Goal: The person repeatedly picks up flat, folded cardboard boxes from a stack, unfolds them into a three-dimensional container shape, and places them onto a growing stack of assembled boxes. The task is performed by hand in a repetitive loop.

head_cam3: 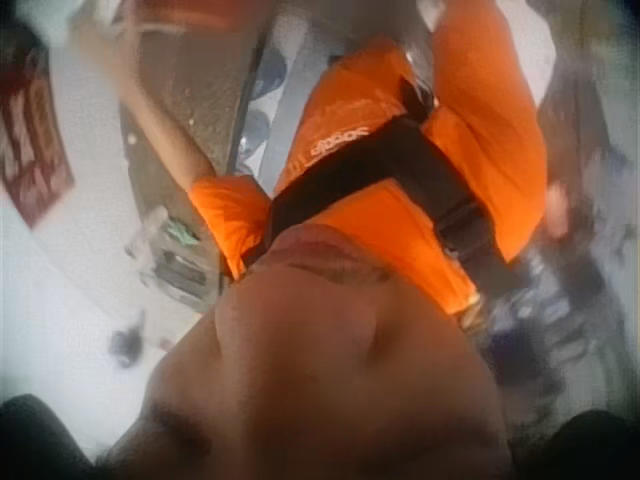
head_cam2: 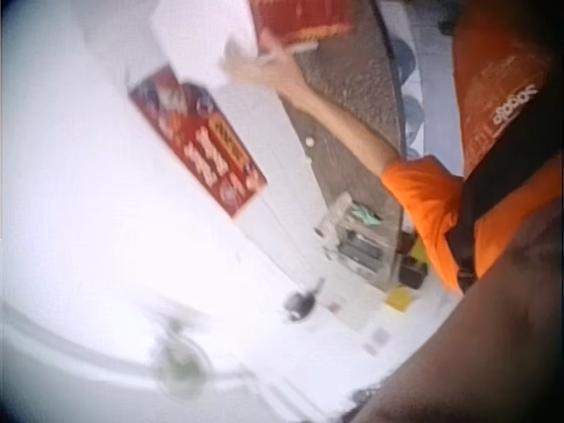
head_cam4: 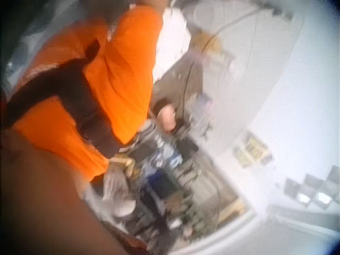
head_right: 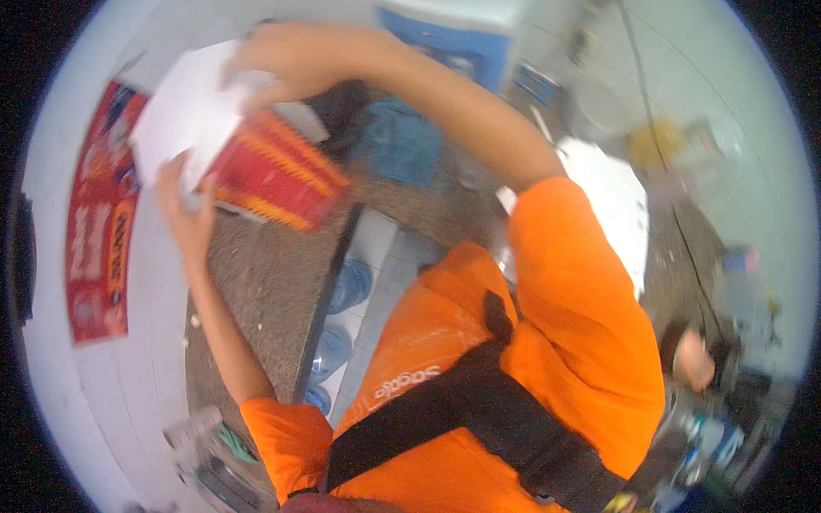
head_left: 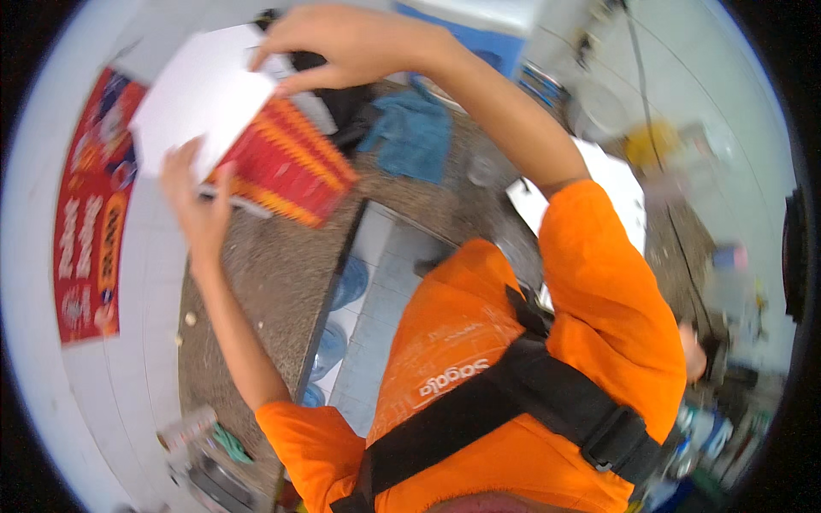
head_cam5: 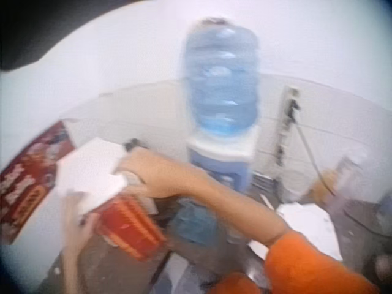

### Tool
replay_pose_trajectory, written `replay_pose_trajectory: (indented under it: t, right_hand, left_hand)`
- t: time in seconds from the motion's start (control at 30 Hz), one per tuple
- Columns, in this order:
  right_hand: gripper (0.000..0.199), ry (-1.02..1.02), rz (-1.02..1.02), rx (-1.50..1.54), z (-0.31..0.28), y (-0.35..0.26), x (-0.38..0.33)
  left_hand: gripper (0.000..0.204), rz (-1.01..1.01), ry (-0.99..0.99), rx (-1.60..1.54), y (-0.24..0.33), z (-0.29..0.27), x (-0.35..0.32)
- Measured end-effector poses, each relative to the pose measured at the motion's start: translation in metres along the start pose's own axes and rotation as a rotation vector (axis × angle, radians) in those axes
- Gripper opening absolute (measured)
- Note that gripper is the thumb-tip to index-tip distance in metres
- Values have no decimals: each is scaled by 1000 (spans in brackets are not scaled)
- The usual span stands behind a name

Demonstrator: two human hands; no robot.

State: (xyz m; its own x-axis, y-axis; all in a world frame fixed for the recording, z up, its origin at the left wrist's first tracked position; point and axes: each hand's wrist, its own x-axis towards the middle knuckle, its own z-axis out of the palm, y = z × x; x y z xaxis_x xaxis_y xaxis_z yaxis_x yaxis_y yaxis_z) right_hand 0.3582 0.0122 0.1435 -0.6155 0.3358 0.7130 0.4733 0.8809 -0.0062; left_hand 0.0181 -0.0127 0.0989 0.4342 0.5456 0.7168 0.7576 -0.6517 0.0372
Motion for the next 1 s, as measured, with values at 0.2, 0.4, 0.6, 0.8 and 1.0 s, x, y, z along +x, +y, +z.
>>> replay_pose_trajectory:
  t: [0.2,0.4,0.6,0.8,1.0]
  right_hand:
    - [24,285,511,60,-134,-99,-141]
    - [42,-148,1430,-77,-79,-182,-327]
    - [77,-651,1624,-262,-5,-227,-408]
    - [74,-534,1546,-78,-18,-216,-435]
    - [39,-240,1639,72,-40,-213,-442]
  left_hand:
    - [17,-209,458,-328,94,18,-109]
    - [22,-905,-260,-758,199,79,-260]
    - [23,-501,-782,-930,204,103,-263]
    - [22,-415,-856,-847,194,99,-261]
    - [19,-429,-924,-806,190,100,-270]
